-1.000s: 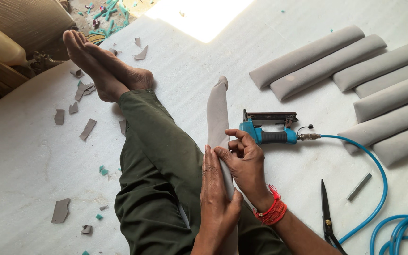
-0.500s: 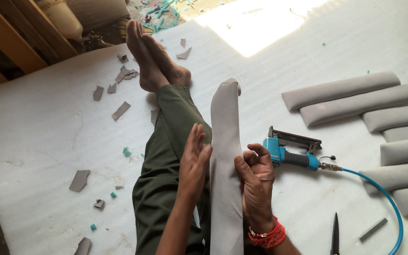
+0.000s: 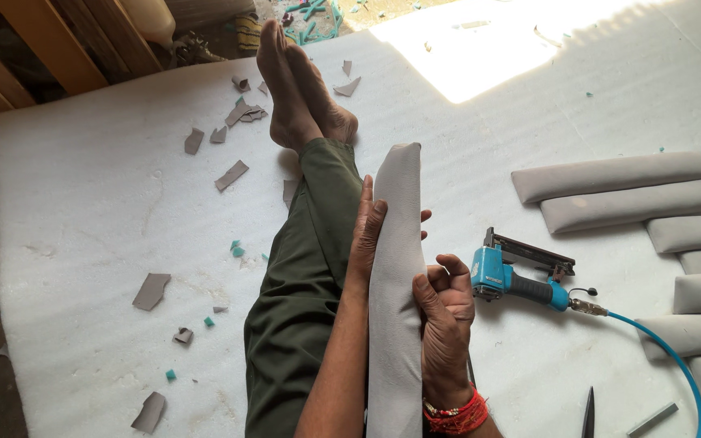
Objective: The person wraps a piece of fabric around a wooden furniture component, using a staple gun to secure the fabric. They use a screwdriver to tuck the fabric into a groove and then staple it in place.
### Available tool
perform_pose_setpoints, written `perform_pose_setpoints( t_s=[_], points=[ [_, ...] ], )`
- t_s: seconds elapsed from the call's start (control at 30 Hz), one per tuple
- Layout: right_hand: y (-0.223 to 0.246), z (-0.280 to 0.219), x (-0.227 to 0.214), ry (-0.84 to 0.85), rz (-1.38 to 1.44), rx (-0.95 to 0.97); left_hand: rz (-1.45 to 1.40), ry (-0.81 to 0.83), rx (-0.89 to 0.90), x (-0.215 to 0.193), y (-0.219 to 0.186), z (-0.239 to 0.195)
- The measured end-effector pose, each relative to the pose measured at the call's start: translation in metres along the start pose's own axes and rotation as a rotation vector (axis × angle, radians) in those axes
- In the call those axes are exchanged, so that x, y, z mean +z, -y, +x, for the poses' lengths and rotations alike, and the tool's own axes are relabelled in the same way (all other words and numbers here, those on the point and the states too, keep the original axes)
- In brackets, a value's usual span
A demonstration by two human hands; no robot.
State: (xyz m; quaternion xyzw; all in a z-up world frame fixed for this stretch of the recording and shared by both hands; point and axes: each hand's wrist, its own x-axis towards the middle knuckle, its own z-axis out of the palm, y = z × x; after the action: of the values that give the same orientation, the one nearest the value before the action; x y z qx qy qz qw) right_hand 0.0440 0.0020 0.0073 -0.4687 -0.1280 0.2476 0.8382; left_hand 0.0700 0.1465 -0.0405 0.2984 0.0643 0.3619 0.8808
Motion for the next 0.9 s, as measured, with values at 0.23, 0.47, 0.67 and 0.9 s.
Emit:
perform_pose_setpoints(
  t_s=[0.23,0.47,0.67,0.9],
  points=[
    [-0.011,0.004,0.004,-0.035,-0.06,0.009,0.225,-0.077,-0.041,-0.011,0.0,-0.019],
    [-0.021,0.004,-0.001,-0.03,0.032,0.01,0.513,-0.094,0.049,-0.017,0.0,-0.036],
    [-0.028,0.002,-0.006,-0.07,-0.035,-0.041,0.673,-0.164,-0.078,-0.003,-0.011,-0.047],
    [-0.035,0.004,-0.003,-0.08,0.001,-0.029,0.866,-0.135,-0.035,0.017,-0.033,-0.067]
  ],
)
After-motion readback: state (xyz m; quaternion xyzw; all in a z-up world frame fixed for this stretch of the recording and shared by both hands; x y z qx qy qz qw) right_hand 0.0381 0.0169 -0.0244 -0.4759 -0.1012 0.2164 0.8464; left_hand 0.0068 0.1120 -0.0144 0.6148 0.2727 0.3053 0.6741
